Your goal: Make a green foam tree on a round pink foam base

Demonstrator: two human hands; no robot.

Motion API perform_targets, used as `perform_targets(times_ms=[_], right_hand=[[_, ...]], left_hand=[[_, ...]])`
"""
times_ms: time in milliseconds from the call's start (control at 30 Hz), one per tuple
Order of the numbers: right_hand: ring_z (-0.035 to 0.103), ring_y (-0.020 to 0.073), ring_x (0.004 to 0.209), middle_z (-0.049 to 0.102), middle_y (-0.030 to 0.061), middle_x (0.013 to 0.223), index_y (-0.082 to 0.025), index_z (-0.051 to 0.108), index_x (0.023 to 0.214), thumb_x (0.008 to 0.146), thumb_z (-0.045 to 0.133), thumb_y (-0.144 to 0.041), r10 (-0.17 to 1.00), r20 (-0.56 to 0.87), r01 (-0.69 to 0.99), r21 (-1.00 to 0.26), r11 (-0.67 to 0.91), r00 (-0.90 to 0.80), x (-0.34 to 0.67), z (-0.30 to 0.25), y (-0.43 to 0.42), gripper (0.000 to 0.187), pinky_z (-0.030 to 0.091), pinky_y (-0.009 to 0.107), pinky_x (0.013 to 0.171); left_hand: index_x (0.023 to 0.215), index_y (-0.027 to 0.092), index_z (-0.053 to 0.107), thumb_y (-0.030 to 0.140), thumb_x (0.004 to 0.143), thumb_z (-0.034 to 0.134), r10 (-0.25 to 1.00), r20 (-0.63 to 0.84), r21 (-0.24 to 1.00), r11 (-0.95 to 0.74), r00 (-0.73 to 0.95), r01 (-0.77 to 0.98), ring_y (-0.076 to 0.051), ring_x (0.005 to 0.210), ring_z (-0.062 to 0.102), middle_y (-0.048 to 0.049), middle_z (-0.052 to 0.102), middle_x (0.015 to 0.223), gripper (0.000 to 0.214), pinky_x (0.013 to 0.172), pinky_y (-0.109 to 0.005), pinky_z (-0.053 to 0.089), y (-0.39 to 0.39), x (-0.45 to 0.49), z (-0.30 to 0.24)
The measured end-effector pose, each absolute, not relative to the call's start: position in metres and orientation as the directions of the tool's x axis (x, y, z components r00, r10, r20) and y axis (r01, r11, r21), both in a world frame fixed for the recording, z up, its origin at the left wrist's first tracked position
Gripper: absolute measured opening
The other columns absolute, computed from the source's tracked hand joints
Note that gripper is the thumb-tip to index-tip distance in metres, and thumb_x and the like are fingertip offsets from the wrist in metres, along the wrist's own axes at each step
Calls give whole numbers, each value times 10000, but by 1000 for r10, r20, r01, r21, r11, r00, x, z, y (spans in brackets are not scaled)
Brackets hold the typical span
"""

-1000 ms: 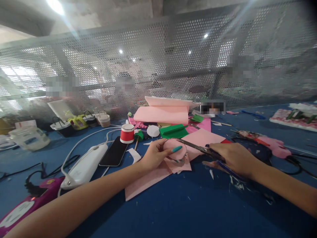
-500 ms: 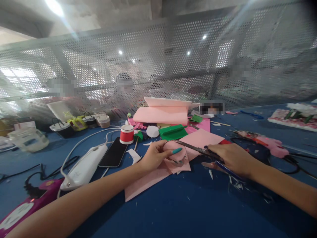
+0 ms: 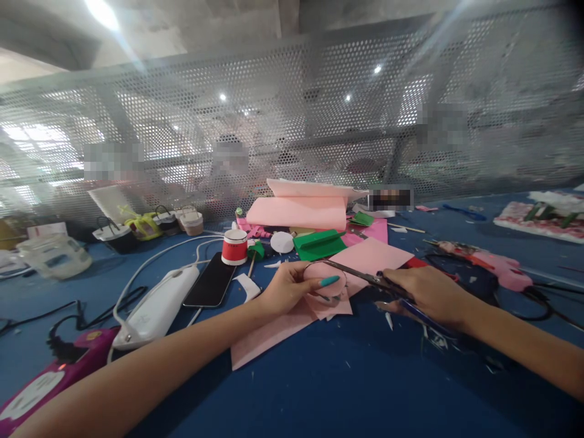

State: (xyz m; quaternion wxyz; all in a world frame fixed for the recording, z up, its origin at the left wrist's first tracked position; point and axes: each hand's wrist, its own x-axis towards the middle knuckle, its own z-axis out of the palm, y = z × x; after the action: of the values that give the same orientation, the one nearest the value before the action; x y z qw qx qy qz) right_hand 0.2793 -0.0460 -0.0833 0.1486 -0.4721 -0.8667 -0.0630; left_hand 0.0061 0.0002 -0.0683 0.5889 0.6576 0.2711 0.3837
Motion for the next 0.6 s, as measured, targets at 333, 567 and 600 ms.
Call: perform_targets(times_ms=[333, 567, 600], right_hand=[[597, 179, 579, 627, 43, 676, -207, 471, 762, 879, 410, -516, 808, 326, 850, -25, 526, -491, 276, -82, -50, 336, 299, 272, 513], [615, 193, 624, 635, 46, 692, -208, 479, 763, 885, 415, -504, 830, 278, 856, -45, 515, -484, 277, -82, -49, 326, 305, 280, 527], [620, 196, 633, 638, 48, 701, -207, 483, 772, 886, 417, -500, 832, 261, 856, -40, 516, -490, 277, -81, -49, 321, 310, 281, 530]], left_hand=[[803, 102, 721, 278, 668, 769, 808, 179, 983, -128, 561, -129, -263, 809, 708, -104, 750, 834, 227, 712, -391, 597, -2, 7, -66], [826, 106, 716, 307, 687, 754, 804, 194, 980, -180, 563, -80, -227, 762, 706, -101, 748, 844, 248, 717, -359, 583, 1, 6, -68], [820, 110, 715, 309, 687, 753, 805, 199, 979, -193, 559, -71, -223, 762, 704, -96, 747, 844, 243, 713, -349, 581, 1, 5, -69]])
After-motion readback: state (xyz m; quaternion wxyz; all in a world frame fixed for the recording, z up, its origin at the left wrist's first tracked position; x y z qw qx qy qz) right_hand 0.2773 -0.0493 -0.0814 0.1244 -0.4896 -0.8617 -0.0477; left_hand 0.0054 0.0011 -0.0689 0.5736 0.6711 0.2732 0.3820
